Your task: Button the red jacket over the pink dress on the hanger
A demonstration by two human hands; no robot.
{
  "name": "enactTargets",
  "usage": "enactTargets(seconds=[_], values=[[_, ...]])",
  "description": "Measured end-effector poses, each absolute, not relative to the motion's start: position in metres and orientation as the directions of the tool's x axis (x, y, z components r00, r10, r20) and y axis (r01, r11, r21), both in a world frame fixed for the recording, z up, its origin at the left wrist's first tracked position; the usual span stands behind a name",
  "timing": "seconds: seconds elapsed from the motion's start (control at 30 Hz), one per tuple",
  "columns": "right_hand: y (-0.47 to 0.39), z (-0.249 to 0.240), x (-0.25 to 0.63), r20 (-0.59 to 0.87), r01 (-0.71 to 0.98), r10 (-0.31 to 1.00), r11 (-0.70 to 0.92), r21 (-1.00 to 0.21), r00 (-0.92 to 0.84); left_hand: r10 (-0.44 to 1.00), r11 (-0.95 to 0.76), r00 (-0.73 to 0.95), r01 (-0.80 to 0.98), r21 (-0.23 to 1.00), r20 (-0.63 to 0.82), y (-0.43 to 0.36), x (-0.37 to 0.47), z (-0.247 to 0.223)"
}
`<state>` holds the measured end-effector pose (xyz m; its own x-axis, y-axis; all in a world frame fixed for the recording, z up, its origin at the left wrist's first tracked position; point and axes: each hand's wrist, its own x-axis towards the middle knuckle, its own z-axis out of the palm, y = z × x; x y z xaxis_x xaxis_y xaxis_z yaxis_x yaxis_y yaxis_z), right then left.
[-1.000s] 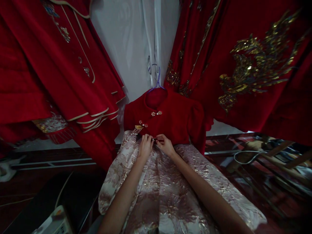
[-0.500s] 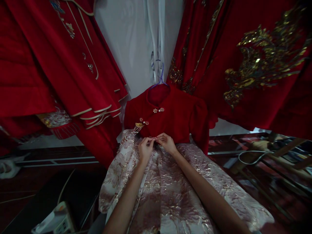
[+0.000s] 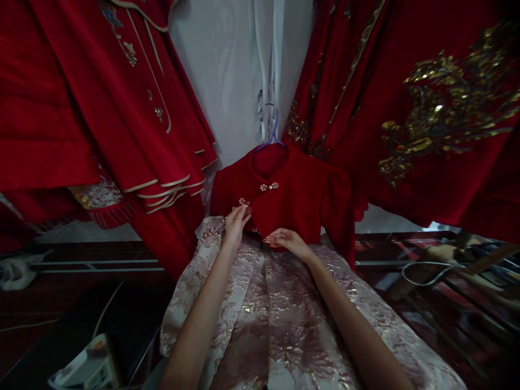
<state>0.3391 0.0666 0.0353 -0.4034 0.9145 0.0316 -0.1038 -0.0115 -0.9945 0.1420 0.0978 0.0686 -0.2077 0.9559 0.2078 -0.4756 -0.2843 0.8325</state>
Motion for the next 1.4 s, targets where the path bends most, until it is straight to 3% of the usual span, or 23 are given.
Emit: enactTargets(seconds=[0.13,0.4,0.53,0.57,0.63,0.73,0.8,0.87,1.03,1.13,1.23,1.3,1.4], values=[[0.066,0.043,0.343,0.007,-0.119,0.898,-0.051,-0.992,-0.440,0.980,-0.200,-0.130,-0.548,0.812,0.153,0.089,0.145,0.077],[0.082,0.027,0.333,0.110,-0.110,0.922,0.074,-0.991,-0.370,0.950,-0.247,-0.289,-0.455,0.855,0.121,0.085,0.150,0.083],[0.072,0.031,0.341,0.084,-0.041,0.867,0.073,-0.996,-0.491,0.990,-0.073,-0.142,-0.359,0.930,0.023,0.082,0.160,0.099],[0.067,0.037,0.344,0.053,0.000,0.849,0.062,-0.998,-0.525,0.991,-0.090,-0.122,-0.279,0.956,0.058,0.082,0.162,0.107],[0.057,0.052,0.349,-0.005,0.091,0.811,0.059,-0.994,-0.584,0.954,-0.276,-0.145,-0.071,0.959,0.264,0.084,0.167,0.124],[0.041,0.084,0.356,0.020,0.150,0.759,0.154,-0.977,-0.651,0.750,-0.601,-0.075,0.339,0.724,0.657,0.093,0.171,0.152],[0.033,0.104,0.361,0.066,0.149,0.739,0.221,-0.964,-0.670,0.634,-0.667,0.093,0.569,0.481,0.768,0.098,0.171,0.166],[0.027,0.118,0.366,0.091,0.157,0.740,0.259,-0.953,-0.666,0.572,-0.671,0.240,0.687,0.279,0.785,0.101,0.169,0.175],[0.026,0.126,0.379,0.151,0.214,0.808,0.323,-0.922,-0.570,0.468,-0.686,0.355,0.723,0.080,0.809,0.099,0.163,0.189],[0.031,0.126,0.385,0.378,0.285,0.850,0.489,-0.824,-0.366,0.399,-0.705,0.440,0.708,-0.037,0.805,0.098,0.162,0.193],[0.040,0.127,0.391,0.622,0.482,0.767,0.608,-0.631,-0.153,0.366,-0.678,0.532,0.714,-0.172,0.764,0.100,0.162,0.194],[0.046,0.127,0.393,0.671,0.548,0.728,0.621,-0.561,-0.139,0.356,-0.641,0.562,0.728,-0.243,0.747,0.102,0.163,0.193],[0.058,0.123,0.391,0.654,0.547,0.734,0.629,-0.552,-0.185,0.359,-0.590,0.573,0.751,-0.297,0.736,0.102,0.167,0.191]])
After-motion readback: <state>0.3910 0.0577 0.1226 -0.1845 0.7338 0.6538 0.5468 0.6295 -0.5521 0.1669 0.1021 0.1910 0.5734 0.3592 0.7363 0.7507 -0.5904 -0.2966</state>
